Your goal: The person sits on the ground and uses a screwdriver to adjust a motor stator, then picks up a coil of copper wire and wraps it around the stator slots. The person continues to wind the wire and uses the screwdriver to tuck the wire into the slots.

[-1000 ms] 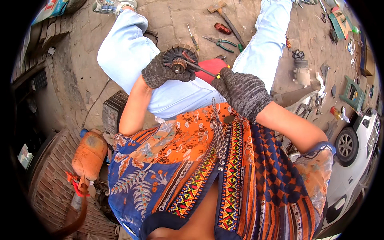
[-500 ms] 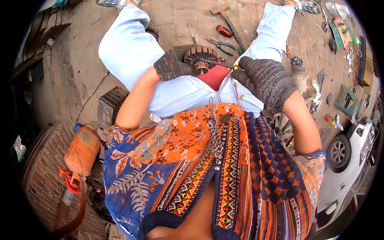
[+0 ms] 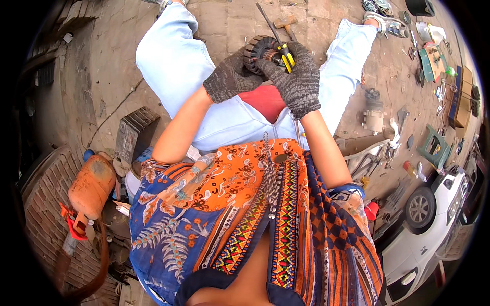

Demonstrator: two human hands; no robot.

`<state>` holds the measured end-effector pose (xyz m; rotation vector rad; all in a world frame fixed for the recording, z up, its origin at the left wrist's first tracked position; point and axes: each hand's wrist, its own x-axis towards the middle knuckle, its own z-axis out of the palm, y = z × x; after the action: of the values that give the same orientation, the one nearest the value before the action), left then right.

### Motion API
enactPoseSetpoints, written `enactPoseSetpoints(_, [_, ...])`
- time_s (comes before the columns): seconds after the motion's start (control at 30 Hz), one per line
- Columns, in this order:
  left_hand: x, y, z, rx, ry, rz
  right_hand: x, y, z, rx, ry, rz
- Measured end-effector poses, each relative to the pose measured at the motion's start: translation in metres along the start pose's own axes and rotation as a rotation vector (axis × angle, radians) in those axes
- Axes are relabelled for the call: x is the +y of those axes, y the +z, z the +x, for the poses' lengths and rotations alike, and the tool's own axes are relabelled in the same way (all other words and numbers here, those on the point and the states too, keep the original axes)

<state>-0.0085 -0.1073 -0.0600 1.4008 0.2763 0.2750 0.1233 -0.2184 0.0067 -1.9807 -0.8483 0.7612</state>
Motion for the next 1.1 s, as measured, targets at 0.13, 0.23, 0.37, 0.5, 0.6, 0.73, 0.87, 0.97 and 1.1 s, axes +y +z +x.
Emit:
enactPoseSetpoints(0.13, [0.022, -0.006, 0.003, -0.002, -0.071, -0.413, 0.016, 0.004, 0.009, 0.024, -0.043, 0.13])
enactPoseSetpoints(0.23, [0.019, -0.019, 0.015, 0.133, -0.172, -0.584, -0.009, -0.001, 0.007, -0.021, 0.016, 0.196])
enactPoseSetpoints(0.37, [0.027, -0.009, 0.006, 0.104, -0.122, -0.844, -0.01, 0.007, 0.009, -0.077, 0.025, 0.198])
enactPoseSetpoints(0.5, [0.02, -0.015, 0.001, 0.244, -0.178, -0.952, 0.001, 0.006, 0.011, 0.017, -0.27, 0.03])
enactPoseSetpoints(0.6, [-0.029, -0.026, -0.001, 0.359, -0.139, -1.027, -0.002, -0.008, 0.001, 0.038, -0.426, -0.132])
enactPoseSetpoints(0.73, [0.003, -0.012, 0.003, 0.455, -0.122, -0.98, -0.008, -0.022, -0.035, -0.127, -0.062, 0.064])
enactPoseSetpoints(0.87, [0.009, -0.011, 0.0, 0.546, -0.061, -0.919, -0.009, -0.019, -0.052, -0.128, -0.052, -0.097])
enactPoseSetpoints(0.97, [0.027, -0.007, 0.002, 0.591, -0.077, -0.855, -0.003, -0.013, -0.056, -0.091, -0.038, -0.094])
enactPoseSetpoints(1.1, [0.021, -0.009, -0.002, 0.506, 0.015, -0.813, -0.008, -0.009, -0.055, -0.081, -0.007, -0.09])
